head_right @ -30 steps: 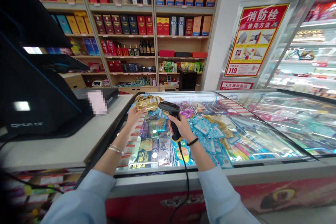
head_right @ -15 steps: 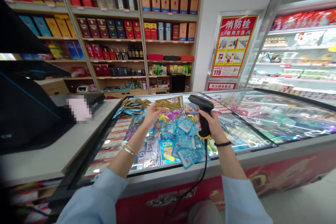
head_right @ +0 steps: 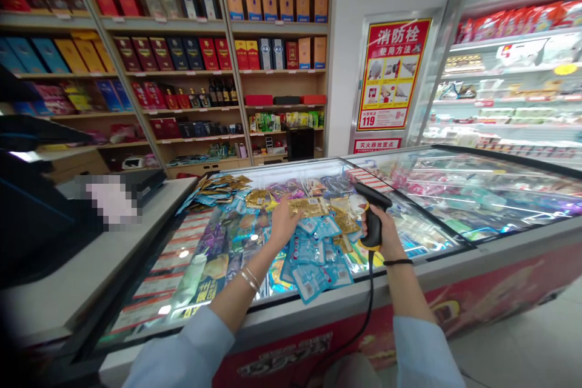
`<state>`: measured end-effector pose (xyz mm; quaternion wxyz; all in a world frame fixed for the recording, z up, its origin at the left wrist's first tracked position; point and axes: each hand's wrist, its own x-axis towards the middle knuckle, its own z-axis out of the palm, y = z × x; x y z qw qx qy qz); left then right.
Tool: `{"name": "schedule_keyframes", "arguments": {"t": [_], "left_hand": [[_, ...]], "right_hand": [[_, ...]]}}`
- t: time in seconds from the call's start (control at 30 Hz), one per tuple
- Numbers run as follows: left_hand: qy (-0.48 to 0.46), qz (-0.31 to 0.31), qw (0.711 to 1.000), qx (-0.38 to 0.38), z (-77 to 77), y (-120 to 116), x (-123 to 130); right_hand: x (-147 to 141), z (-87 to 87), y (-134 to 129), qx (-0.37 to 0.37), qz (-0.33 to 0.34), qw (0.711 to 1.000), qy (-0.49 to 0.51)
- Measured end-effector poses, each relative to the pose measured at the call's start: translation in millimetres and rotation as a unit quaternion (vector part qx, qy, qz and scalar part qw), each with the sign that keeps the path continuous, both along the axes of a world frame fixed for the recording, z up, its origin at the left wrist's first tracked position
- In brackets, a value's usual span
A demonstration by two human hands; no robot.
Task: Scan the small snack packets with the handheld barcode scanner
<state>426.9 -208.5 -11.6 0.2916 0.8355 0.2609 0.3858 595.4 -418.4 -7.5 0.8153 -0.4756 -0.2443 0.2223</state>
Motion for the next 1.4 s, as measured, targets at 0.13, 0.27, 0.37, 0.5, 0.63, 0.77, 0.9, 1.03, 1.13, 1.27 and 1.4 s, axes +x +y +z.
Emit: {"name": "schedule_keyframes", "arguments": {"t": [0.13,0.27,0.37,0.5,0.63,0.77,0.9,1.03,1.13,1.27,1.4], "left_hand": [[0.070,0.025,0.997,0.033,-5.3,-3,0],[0.070,0.008,0.997,0.026,-6.5,-1,2],[0.059,-0.002,0.998,0.027,-3.7,1,2],[0.049,-0.015,0.998,0.019,-2.9,-1,1],[-0.001,-0.025,1.000,0.000,-6.4,-1,4],[-0.099,-0.003,0.995,-0.010,3.2,23,-3],[-0.114,0.124,0.985,-0.041,25.0,83,-39],[-0.035,0.230,0.970,-0.067,31.1,143,-95],[0.019,0.245,0.966,-0.084,19.2,164,-130],[0.059,0.227,0.968,-0.092,-0.4,166,-145],[0.084,0.202,0.972,-0.083,-9.4,160,-135]], "right_hand": [[5,-6.0,0,0.002,0.031,0.997,0.063],[4,-7.5,2,-0.005,0.021,0.996,0.082],[4,-8.5,2,-0.013,0.027,0.997,0.076],[6,-9.4,1,-0.017,0.032,0.998,0.058],[5,-8.6,0,-0.020,0.024,0.998,0.051],[-1,-2.9,-2,-0.009,0.013,0.999,0.040],[-19,15.9,-4,0.002,0.020,1.000,0.000],[-53,47.6,6,0.037,0.044,0.998,-0.040],[-87,68.6,29,0.061,0.087,0.992,-0.064],[-138,78.6,78,0.078,0.137,0.985,-0.065],[-175,65.1,128,0.067,0.170,0.982,-0.048]]}}
